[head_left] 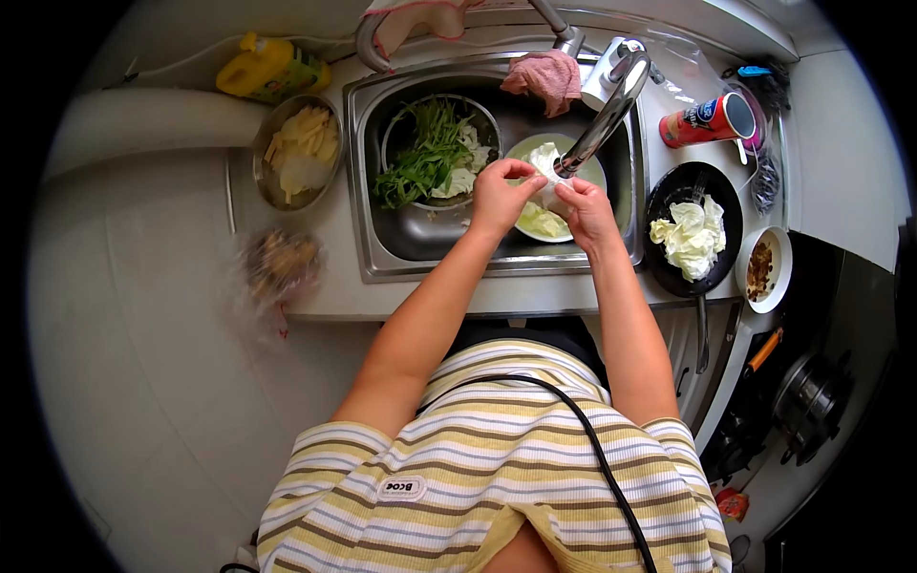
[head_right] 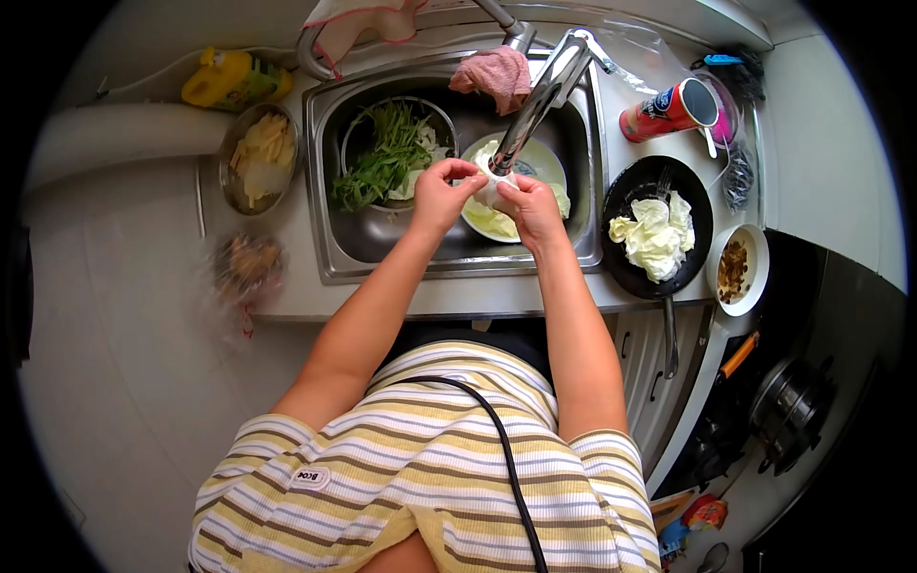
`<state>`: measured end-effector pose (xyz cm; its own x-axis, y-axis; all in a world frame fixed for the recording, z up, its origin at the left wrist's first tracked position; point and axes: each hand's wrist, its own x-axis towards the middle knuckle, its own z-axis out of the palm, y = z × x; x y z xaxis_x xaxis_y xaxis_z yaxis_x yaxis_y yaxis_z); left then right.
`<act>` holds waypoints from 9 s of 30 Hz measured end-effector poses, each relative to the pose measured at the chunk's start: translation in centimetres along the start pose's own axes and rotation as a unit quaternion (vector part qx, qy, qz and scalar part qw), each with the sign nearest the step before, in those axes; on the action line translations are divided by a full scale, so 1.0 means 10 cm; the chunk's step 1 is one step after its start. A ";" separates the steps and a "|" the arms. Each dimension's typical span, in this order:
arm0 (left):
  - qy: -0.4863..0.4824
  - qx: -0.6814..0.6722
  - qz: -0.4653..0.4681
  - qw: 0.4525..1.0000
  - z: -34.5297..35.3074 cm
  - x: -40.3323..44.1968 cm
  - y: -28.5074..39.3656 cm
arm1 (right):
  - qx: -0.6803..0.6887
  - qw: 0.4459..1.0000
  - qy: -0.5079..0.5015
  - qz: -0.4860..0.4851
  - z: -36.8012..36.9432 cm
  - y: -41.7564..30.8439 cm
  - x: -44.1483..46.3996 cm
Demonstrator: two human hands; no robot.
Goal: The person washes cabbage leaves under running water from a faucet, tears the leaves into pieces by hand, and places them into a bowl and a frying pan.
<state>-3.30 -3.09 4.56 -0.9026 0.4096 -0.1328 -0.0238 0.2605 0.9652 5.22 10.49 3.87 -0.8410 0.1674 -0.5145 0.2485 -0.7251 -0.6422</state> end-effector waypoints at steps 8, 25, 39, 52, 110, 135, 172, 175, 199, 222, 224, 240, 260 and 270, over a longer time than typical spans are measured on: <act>-0.019 -0.091 -0.081 0.992 -0.06 0.02 -0.02 | 0.024 0.999 -0.001 0.022 0.06 -0.09 -0.04; -0.091 0.504 -0.058 0.857 -0.84 -0.55 -1.38 | 0.017 0.997 0.036 0.072 0.07 -0.07 0.14; -0.086 -0.464 -0.341 0.813 0.22 0.41 -0.45 | -0.188 0.977 0.092 -0.050 -0.09 -0.22 -0.13; -0.136 0.347 0.105 0.922 0.57 0.09 -1.09 | -0.462 0.858 0.141 -0.175 -0.24 -0.60 -0.39; -0.092 -0.540 -0.324 0.771 -0.36 0.13 -0.44 | 0.285 0.954 -0.004 0.093 0.00 -0.29 0.10; -0.202 -0.440 -0.263 0.834 -0.48 0.30 -0.18 | 0.275 0.957 -0.088 -0.025 -0.20 -0.30 0.12; -0.217 -0.543 -0.385 0.714 0.10 0.16 0.00 | 0.014 0.983 0.184 -0.015 -0.63 -0.07 0.11; -0.173 -0.525 -0.390 0.736 0.05 0.14 0.04 | 0.072 0.973 0.218 -0.002 -0.62 -0.09 0.09; 0.021 -0.280 -0.352 0.893 -0.13 0.15 -0.82 | 0.039 0.995 0.089 -0.018 0.05 -0.09 0.10; -0.165 -0.371 -0.311 0.859 0.21 0.32 -0.38 | -0.695 0.451 0.478 -0.292 -1.05 -1.21 -1.32; -0.190 -0.472 -0.344 0.789 0.22 0.34 -0.31 | -0.662 0.534 0.389 -0.353 -0.80 -1.14 -1.15; -0.126 -0.447 -0.314 0.828 0.15 0.11 -0.20 | -0.209 0.968 0.101 -0.096 -0.09 -0.21 -0.11; -0.176 -0.326 -0.329 0.868 -0.01 0.15 -0.22 | -0.073 0.993 0.072 -0.052 -0.03 -0.31 -0.25; -0.077 -0.280 -0.328 0.899 0.02 0.37 -0.23 | -0.047 0.997 0.045 -0.037 -0.01 -0.45 -0.16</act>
<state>-6.51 -2.04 1.85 -0.5465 0.4550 -0.7031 -0.7808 0.0268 0.6242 5.45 13.52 7.50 -0.8129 0.2813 -0.5100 0.2346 -0.6434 -0.7287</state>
